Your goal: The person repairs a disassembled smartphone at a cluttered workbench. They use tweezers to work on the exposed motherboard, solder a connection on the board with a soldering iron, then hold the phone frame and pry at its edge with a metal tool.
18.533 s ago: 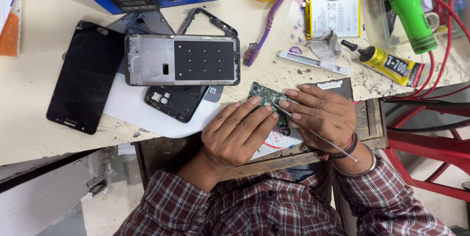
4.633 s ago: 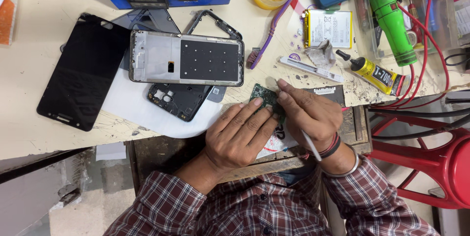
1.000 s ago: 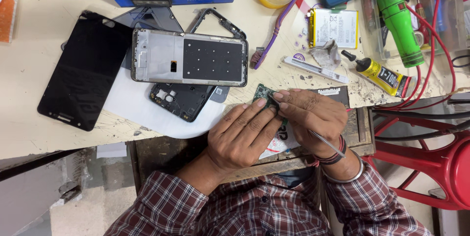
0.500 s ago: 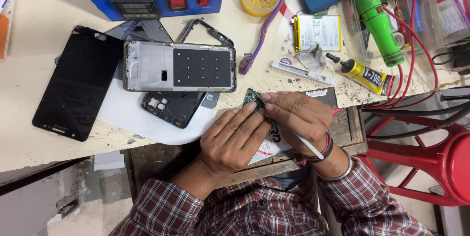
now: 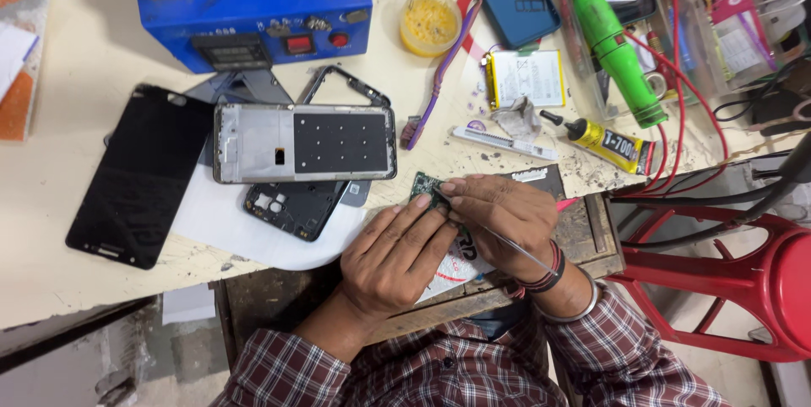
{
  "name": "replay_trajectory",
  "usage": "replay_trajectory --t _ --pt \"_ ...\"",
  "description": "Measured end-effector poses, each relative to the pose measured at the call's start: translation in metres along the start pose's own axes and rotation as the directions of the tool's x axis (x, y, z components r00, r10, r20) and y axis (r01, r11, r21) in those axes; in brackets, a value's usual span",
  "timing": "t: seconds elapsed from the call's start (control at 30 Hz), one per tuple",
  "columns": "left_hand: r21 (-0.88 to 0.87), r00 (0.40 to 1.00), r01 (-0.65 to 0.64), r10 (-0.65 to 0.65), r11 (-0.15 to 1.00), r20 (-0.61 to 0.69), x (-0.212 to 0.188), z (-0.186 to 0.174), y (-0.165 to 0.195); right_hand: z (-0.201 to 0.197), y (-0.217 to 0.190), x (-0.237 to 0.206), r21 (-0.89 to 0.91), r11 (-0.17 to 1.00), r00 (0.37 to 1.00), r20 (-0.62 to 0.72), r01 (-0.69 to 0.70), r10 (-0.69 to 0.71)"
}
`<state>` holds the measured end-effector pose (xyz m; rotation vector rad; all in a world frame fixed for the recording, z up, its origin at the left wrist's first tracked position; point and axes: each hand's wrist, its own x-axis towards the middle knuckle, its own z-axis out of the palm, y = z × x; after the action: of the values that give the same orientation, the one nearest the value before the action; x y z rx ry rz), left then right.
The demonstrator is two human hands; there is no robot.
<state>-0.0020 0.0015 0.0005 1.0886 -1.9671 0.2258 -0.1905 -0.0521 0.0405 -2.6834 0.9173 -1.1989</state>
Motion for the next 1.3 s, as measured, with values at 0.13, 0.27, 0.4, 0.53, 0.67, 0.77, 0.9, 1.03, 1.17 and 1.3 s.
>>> replay_trajectory --t 0.13,0.27,0.4,0.53,0.67,0.77,0.9,1.03,1.17,1.3 --pt "0.018 1.000 -0.005 0.005 1.000 -0.018 0.002 0.000 0.001 -0.002 0.000 0.001 0.002 1.000 1.000 -0.015 -0.005 0.005" --pt "0.016 1.000 -0.007 0.008 1.000 -0.013 0.003 0.000 0.002 -0.005 0.000 0.002 0.025 1.000 1.000 -0.004 -0.002 0.002" --pt "0.015 1.000 0.006 -0.005 1.000 -0.022 0.004 0.004 0.005 -0.008 0.001 0.004 0.045 0.999 1.000 -0.012 -0.003 0.003" --pt "0.035 1.000 -0.004 0.004 0.999 -0.007 0.005 0.002 0.006 -0.014 0.002 0.005 0.069 0.997 0.999 0.027 0.020 -0.022" --pt "0.034 1.000 -0.013 0.013 0.999 0.001 0.007 0.001 0.008 -0.018 0.003 0.006 0.054 0.998 0.998 0.039 0.040 -0.042" --pt "0.013 1.000 -0.012 0.012 1.000 0.004 0.009 0.000 0.009 -0.021 0.003 0.003 0.043 0.998 0.998 0.039 0.037 -0.039" --pt "0.008 1.000 -0.020 0.020 1.000 0.009 0.011 0.000 0.011 -0.021 0.004 -0.002 0.030 0.999 0.999 0.032 0.016 -0.017" --pt "0.018 0.999 -0.030 0.030 0.999 0.010 0.011 0.000 0.011 -0.019 0.004 -0.006 0.052 0.999 1.000 0.000 -0.014 0.014" --pt "0.030 0.999 -0.041 0.040 0.999 0.010 0.010 -0.001 0.010 -0.018 0.004 -0.007 0.159 0.985 0.997 -0.035 -0.067 0.073" --pt "0.019 0.999 -0.043 0.043 0.999 -0.010 0.009 -0.001 0.008 -0.022 0.000 -0.010 0.372 0.906 0.971 -0.044 -0.204 0.237"
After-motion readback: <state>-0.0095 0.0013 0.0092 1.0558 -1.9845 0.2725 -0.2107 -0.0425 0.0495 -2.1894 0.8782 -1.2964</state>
